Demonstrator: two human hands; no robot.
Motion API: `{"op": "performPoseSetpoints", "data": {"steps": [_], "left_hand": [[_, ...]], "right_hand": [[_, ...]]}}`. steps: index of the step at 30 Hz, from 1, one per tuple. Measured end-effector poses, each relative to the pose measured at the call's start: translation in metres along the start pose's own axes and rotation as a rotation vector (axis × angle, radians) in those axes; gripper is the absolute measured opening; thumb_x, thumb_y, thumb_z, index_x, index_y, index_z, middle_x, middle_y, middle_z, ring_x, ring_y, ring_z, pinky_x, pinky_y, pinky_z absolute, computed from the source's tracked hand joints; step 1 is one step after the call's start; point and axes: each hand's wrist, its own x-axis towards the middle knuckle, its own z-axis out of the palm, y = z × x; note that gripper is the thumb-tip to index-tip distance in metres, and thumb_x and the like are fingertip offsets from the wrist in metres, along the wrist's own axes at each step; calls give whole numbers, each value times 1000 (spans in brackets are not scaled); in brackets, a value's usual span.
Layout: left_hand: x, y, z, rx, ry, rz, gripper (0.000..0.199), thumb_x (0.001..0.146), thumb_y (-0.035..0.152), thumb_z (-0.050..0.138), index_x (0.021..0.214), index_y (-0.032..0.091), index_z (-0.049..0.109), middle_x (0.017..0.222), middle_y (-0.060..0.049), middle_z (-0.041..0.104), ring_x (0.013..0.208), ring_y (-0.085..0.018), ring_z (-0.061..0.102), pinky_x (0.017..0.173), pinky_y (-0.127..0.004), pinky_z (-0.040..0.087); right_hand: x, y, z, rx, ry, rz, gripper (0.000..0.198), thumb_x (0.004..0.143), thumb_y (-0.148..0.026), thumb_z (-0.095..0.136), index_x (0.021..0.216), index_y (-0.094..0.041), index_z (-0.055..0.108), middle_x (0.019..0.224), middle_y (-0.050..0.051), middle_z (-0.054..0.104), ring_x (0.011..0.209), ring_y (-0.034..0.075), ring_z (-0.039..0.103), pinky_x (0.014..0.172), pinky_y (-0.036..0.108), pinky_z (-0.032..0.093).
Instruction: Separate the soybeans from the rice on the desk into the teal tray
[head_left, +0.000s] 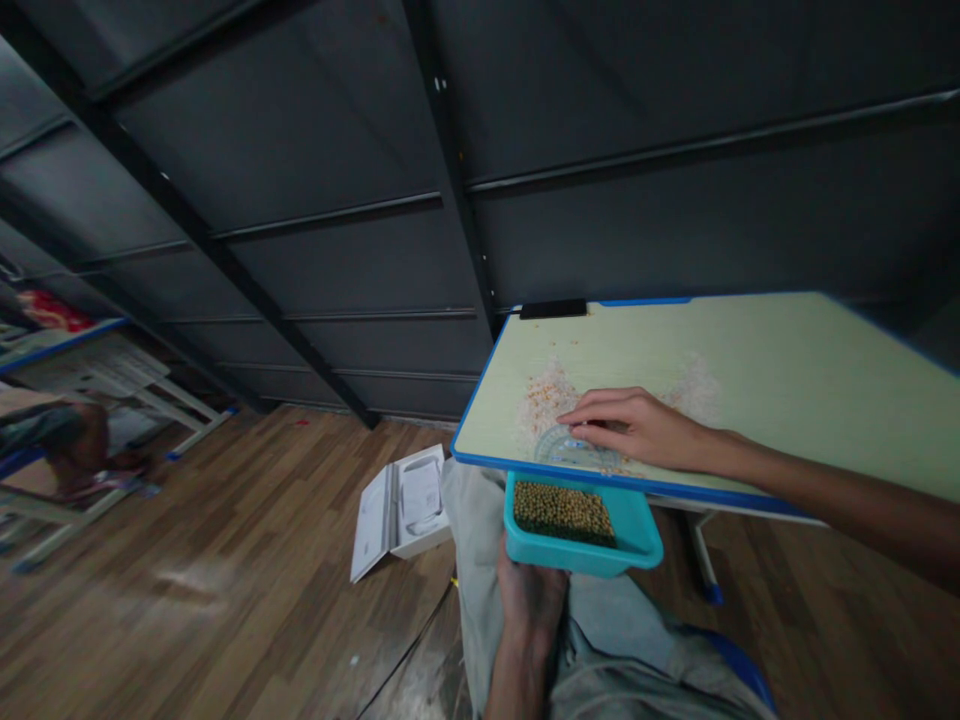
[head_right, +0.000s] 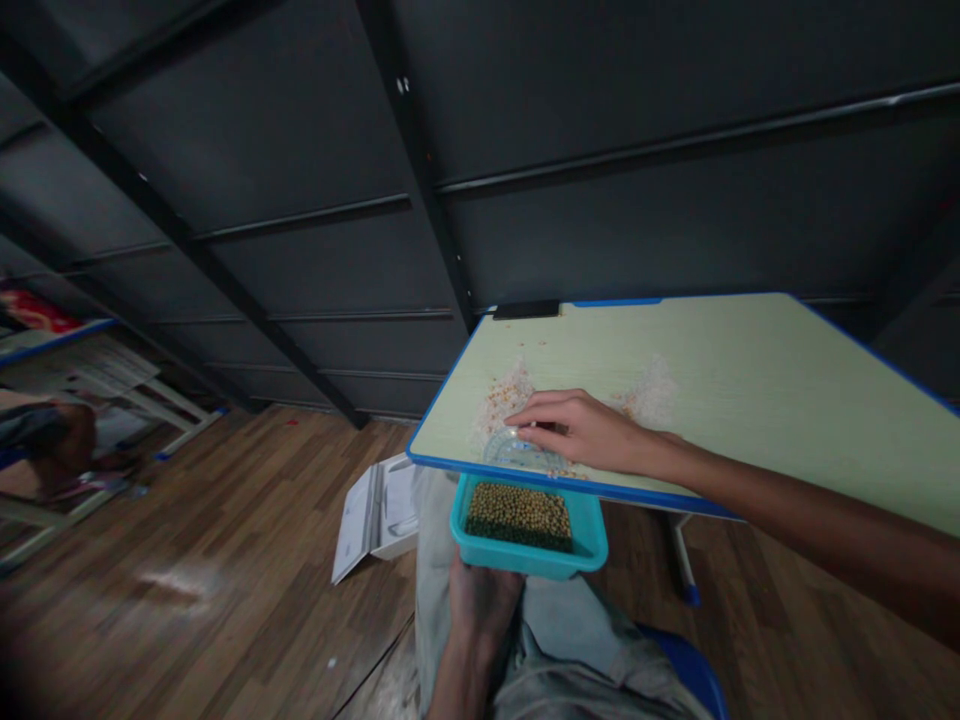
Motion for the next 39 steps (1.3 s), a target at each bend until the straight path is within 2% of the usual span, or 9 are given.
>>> {"op": "performPoseSetpoints", "data": {"steps": [10, 14, 19, 25, 32, 39], "left_hand": [[-1, 1, 3, -31, 7, 0, 38, 98, 32, 53, 131, 25, 69, 128, -6, 75, 131, -27, 62, 117, -47, 45], [2, 0, 3, -60, 28, 40, 38, 98, 30, 51, 133, 27, 67, 132, -5, 73, 131, -26, 62, 117, -47, 45], [0, 0, 2, -59, 65, 51, 40, 96, 28, 54, 134, 26, 67, 134, -6, 72, 130, -27, 63, 116, -47, 47], [-1, 0, 0, -59, 67, 79, 40, 98, 29, 53, 135, 28, 66, 134, -6, 72, 127, -27, 64, 114, -48, 48], [0, -2, -1, -68, 88, 111, 40, 95, 31, 58, 134, 29, 67, 134, -7, 72, 127, -30, 64, 114, -52, 48], [2, -1, -2, -99, 68, 102, 36, 95, 28, 57, 127, 26, 72, 128, -9, 75, 124, -32, 66, 113, -54, 48]], "right_hand": [[0, 2, 0, -2, 15, 11, 26, 102, -31, 60, 123, -25, 75, 109, 7, 76, 97, 19, 71, 88, 35, 55], [1, -1, 0, 34, -4, 10, 25, 100, -29, 62, 120, -24, 76, 107, 7, 77, 95, 18, 71, 86, 34, 55], [1, -5, 0, 87, 5, 36, 24, 99, -31, 64, 116, -22, 77, 101, 7, 77, 86, 17, 71, 78, 32, 56], [1, -7, -3, 44, 83, 102, 20, 97, -27, 64, 110, -20, 77, 95, 6, 75, 78, 15, 68, 69, 29, 54], [-1, -10, -3, 68, 59, 146, 19, 94, -26, 66, 106, -19, 78, 93, 7, 77, 77, 16, 68, 66, 29, 53], [5, -1, -19, 100, 117, 180, 24, 93, -33, 66, 108, -19, 79, 91, 6, 76, 73, 16, 67, 69, 30, 54]]}}
